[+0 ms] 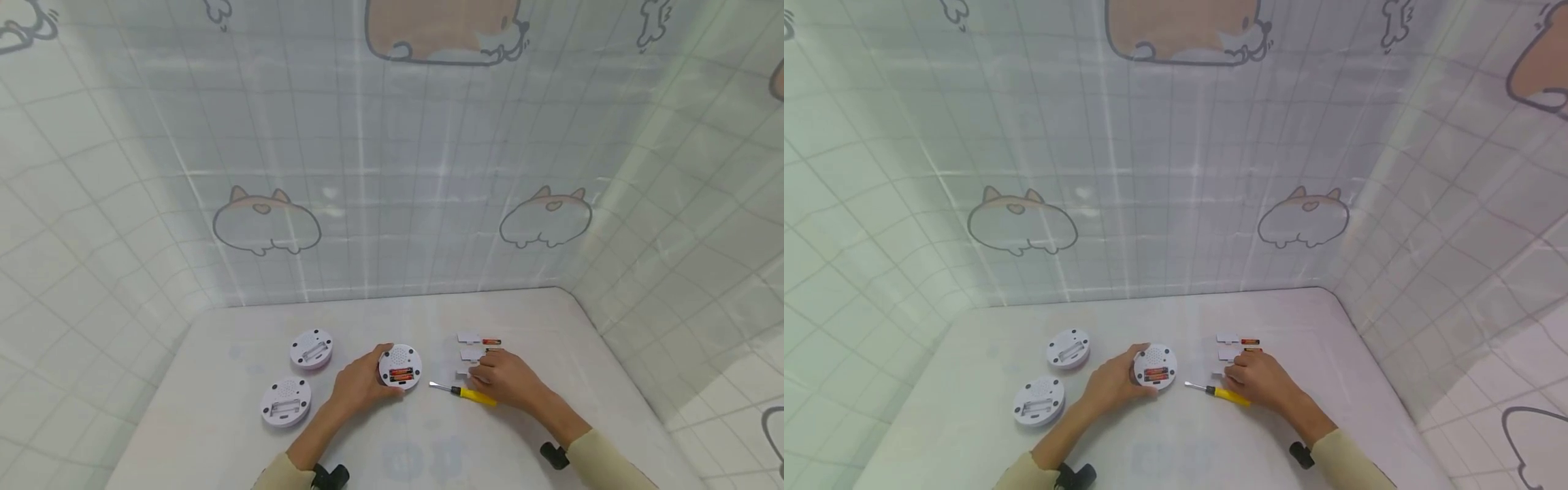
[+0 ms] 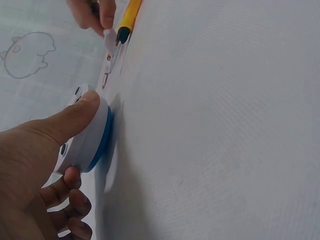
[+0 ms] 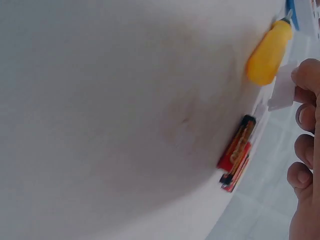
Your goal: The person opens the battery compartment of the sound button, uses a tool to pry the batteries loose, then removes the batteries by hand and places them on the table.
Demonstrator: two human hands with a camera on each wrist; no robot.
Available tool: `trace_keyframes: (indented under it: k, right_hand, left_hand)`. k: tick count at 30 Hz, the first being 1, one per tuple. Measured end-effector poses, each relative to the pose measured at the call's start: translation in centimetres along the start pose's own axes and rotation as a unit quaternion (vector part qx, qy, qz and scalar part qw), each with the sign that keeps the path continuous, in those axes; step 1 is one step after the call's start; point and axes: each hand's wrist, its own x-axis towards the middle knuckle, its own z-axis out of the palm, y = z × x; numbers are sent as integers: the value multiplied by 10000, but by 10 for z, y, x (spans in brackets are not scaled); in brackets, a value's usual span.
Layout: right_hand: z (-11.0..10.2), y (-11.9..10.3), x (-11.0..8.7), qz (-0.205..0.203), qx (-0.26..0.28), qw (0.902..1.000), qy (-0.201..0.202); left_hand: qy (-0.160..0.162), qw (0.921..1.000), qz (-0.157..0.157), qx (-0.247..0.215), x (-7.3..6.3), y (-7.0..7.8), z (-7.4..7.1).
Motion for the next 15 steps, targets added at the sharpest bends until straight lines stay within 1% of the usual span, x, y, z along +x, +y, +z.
trace_keyframes:
  k: [4,11,15]
  right_hand:
    - [1,4,-2,127,99,9997,-184]
    - [7,10,-7,26,153,9998,-98]
    - [10,11,-10,77,224,9995,-197]
  left_hand:
    - [23,10000,-51,5,0,0,0]
    - [16,9999,-99,-12,-1,1,-1]
    - [-12,9999,-92,-45,-1,1,-1]
